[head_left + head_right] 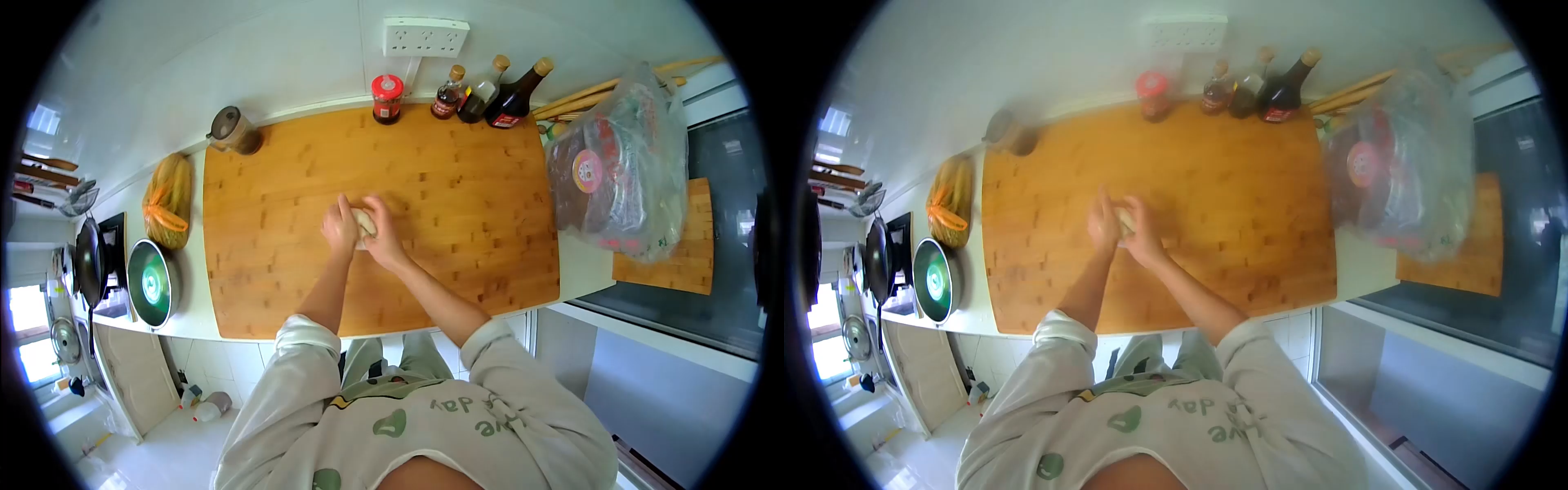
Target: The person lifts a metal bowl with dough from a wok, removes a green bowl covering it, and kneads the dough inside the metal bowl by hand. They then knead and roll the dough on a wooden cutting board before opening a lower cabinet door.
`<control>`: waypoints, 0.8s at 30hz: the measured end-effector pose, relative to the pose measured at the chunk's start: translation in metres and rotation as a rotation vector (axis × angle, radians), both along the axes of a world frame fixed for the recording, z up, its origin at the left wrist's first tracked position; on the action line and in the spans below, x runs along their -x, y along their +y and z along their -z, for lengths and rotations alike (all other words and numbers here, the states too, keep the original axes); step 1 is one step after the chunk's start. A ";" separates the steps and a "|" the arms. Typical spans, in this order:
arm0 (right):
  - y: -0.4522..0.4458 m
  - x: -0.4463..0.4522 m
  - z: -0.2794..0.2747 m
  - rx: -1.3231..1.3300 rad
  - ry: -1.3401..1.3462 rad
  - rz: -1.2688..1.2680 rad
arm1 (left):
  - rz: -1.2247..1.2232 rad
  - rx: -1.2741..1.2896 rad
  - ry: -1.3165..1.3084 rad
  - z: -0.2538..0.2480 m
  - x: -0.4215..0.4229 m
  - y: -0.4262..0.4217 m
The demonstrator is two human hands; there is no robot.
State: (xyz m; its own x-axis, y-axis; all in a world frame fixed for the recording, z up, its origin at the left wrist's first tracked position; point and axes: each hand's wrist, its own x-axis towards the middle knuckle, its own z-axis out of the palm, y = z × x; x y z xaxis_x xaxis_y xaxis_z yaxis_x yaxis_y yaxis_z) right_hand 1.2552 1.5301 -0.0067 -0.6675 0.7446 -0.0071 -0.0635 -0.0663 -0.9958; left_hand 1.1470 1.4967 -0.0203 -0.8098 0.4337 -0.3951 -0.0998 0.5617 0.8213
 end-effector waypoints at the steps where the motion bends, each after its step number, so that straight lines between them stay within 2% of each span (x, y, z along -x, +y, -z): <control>1: 0.000 -0.007 0.008 -0.004 -0.005 0.002 | 0.102 0.057 0.437 0.014 -0.012 -0.004; 2: 0.005 -0.016 0.014 -0.128 -0.207 0.077 | 0.195 0.113 0.871 0.025 -0.018 0.001; 3: 0.015 -0.022 0.023 -0.251 -0.406 0.153 | 0.190 0.108 0.866 0.026 -0.017 0.015; 4: 0.026 -0.029 0.035 -0.311 -0.520 0.024 | 0.239 0.113 0.942 0.022 -0.014 0.028; 5: 0.036 -0.030 0.049 -0.310 -0.530 0.018 | 0.286 0.122 1.012 0.019 -0.012 0.039; 7: 0.058 -0.021 0.048 -0.099 -0.416 -0.014 | 0.352 0.179 0.976 0.021 0.001 0.058; 9: 0.074 -0.005 0.039 -0.169 -0.430 0.000 | 0.391 0.077 0.997 0.024 0.014 0.070; 11: 0.078 0.004 0.036 0.003 -0.374 -0.011 | 0.361 0.041 1.012 0.032 0.019 0.073; 12: 0.075 0.001 0.060 0.082 -0.338 -0.006 | 0.366 0.063 0.970 0.030 0.015 0.071; 13: 0.065 -0.006 0.040 0.074 -0.334 -0.007 | 0.368 0.074 0.932 0.034 0.012 0.070; 15: 0.031 -0.027 -0.001 0.365 -0.399 0.153 | 0.331 0.048 1.028 0.025 -0.010 0.056; 16: 0.017 -0.038 -0.006 0.455 -0.358 0.251 | 0.325 0.122 0.980 0.006 -0.035 0.043; 17: 0.017 -0.049 -0.006 0.456 -0.357 0.241 | 0.316 0.198 0.933 -0.008 -0.051 0.034; 18: 0.021 -0.067 -0.003 0.396 -0.359 0.154 | 0.310 0.206 0.936 -0.003 -0.058 0.030; 20: 0.027 -0.087 -0.006 0.338 -0.362 0.064 | 0.138 0.404 0.395 0.031 -0.073 0.024; 21: 0.032 -0.089 -0.011 -0.009 -0.472 -0.011 | 0.134 0.408 0.394 0.039 -0.072 0.022; 22: 0.032 -0.090 -0.014 -0.357 -0.569 -0.087 | 0.096 0.328 0.212 0.041 -0.064 0.023; 23: 0.026 -0.087 -0.016 -0.357 -0.564 -0.096 | 0.054 0.244 0.034 0.044 -0.053 0.024; 24: 0.016 -0.082 -0.016 -0.589 -0.478 -0.148 | 0.056 0.221 -0.061 0.035 -0.042 0.016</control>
